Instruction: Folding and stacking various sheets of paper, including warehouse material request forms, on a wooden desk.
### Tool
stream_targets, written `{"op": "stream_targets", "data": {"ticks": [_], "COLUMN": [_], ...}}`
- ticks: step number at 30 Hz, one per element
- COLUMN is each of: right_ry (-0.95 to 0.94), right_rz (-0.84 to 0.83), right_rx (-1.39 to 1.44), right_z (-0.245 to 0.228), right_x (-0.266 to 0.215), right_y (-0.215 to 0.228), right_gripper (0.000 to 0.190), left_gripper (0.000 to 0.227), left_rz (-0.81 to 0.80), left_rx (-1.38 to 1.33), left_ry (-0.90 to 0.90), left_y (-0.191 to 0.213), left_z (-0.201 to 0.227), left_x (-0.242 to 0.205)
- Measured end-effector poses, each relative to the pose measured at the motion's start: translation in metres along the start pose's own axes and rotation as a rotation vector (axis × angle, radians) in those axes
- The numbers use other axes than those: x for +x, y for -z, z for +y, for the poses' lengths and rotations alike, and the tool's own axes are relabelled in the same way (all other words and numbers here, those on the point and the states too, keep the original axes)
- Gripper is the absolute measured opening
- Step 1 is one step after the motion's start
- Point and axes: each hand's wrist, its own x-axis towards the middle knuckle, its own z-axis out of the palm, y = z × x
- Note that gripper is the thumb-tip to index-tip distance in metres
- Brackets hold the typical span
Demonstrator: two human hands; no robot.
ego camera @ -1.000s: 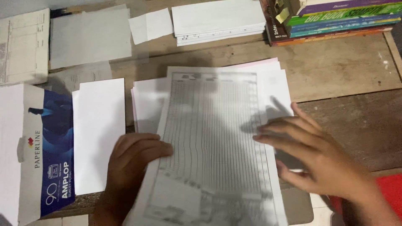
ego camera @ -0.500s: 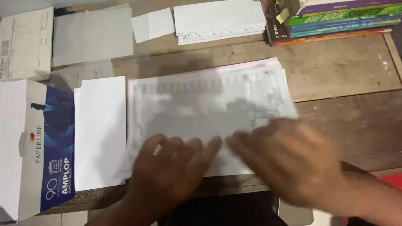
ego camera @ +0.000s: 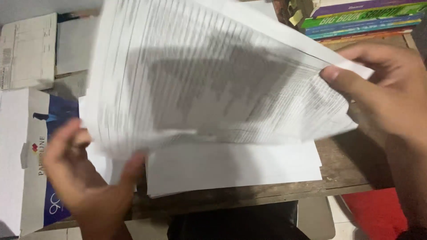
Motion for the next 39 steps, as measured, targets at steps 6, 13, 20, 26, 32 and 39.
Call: {"op": "stream_targets", "data": {"ticks": [6, 13, 20, 26, 32, 39], "right_ry": [-0.21, -0.313, -0.174, -0.101, 0.367, -0.006], "right_rz": [-0.281, -0.276, -0.307, -0.51, -0.469, -0.502], "right_rx": [0.343, 0.456, 0.273, 0.382, -0.185, -0.205], "right_z": [0.043, 0.064, 0.086, 0.108, 0.079, 0.045], "right_x": [0.014, -0.015, -0.035, -0.038, -0.029, -0.011], "right_y": [-0.008, -0.019, 0.0, 0.03, 0.005, -0.019], "right_gripper": [0.036, 0.031, 0.015, 0.042, 0.015, 0.044], "left_gripper": [0.072, 0.104, 0.014, 0.029, 0.027, 0.086], "left_rz": [-0.005, -0.805, -0.563, -0.784, -0.635, -0.447], "left_rx": [0.182, 0.305, 0.233, -0.052, -0.149, 0.175], "left_ry": [-0.19, -0.666, -0.746, -0.29, 0.084, 0.319], "left_y": [-0.02, -0.054, -0.07, -0.069, -0.052, -0.052], "left_z": [0.004, -0.003, 0.011, -0.025, -0.014, 0.007], "left_x": [0.021, -0.023, -0.03, -0.045, -0.044, -0.024]}}
